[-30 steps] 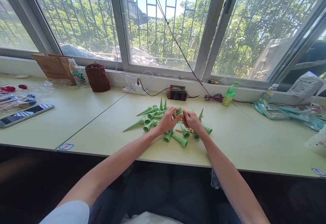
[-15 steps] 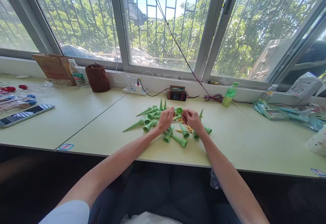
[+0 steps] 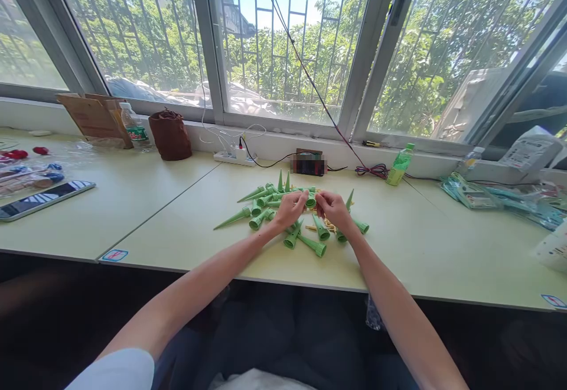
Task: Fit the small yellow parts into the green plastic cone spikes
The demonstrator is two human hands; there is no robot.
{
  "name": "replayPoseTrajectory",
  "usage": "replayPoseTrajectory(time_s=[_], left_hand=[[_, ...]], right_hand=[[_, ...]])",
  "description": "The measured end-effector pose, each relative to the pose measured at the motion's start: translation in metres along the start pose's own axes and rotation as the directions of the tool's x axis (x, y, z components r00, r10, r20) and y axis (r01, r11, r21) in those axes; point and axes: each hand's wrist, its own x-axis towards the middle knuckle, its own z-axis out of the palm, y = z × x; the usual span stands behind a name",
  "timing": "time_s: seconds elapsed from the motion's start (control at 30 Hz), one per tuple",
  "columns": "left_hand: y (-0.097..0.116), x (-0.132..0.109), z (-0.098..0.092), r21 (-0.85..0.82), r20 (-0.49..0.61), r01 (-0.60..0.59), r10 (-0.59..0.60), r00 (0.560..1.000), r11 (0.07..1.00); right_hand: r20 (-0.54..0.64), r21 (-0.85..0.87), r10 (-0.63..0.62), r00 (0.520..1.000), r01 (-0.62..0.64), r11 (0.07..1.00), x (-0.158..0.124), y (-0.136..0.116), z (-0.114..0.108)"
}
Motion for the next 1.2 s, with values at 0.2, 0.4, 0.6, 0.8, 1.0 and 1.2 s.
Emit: replayPoseTrajectory(time_s=[0.2,0.4,0.6,0.8,1.0,1.2], left_hand=[[0.000,0.000,-0.001,0.024,0.046,-0.032,0.031,0.998,0.999],[0.001,0.000,-0.003,0.014,0.084,-0.051,0.050,0.995,0.999],[0.002,-0.001,-0.004,0.019,0.122,-0.073,0.070,0.990,0.997],[0.003,-0.002,-0.005,0.033,0.156,-0.093,0.087,0.984,0.995],[0.001,-0.003,-0.004,0.034,0.160,-0.110,0.104,0.982,0.993],[-0.008,-0.003,0.000,0.002,0.143,-0.100,0.099,0.985,0.995]], right_hand=[[-0.008,-0.045,0.009,1.000,-0.009,0.999,-0.002,-0.005,-0.001],[-0.021,-0.111,0.002,1.000,-0.005,0.994,-0.002,-0.001,-0.003],[-0.054,-0.122,0.015,0.998,-0.021,0.992,-0.001,0.003,-0.003],[-0.077,-0.148,0.004,0.997,-0.015,0.989,0.001,0.007,-0.004],[-0.099,-0.287,-0.028,0.995,-0.002,0.958,0.001,0.003,-0.005],[-0.082,-0.400,-0.054,0.995,0.017,0.916,-0.001,-0.002,-0.005]])
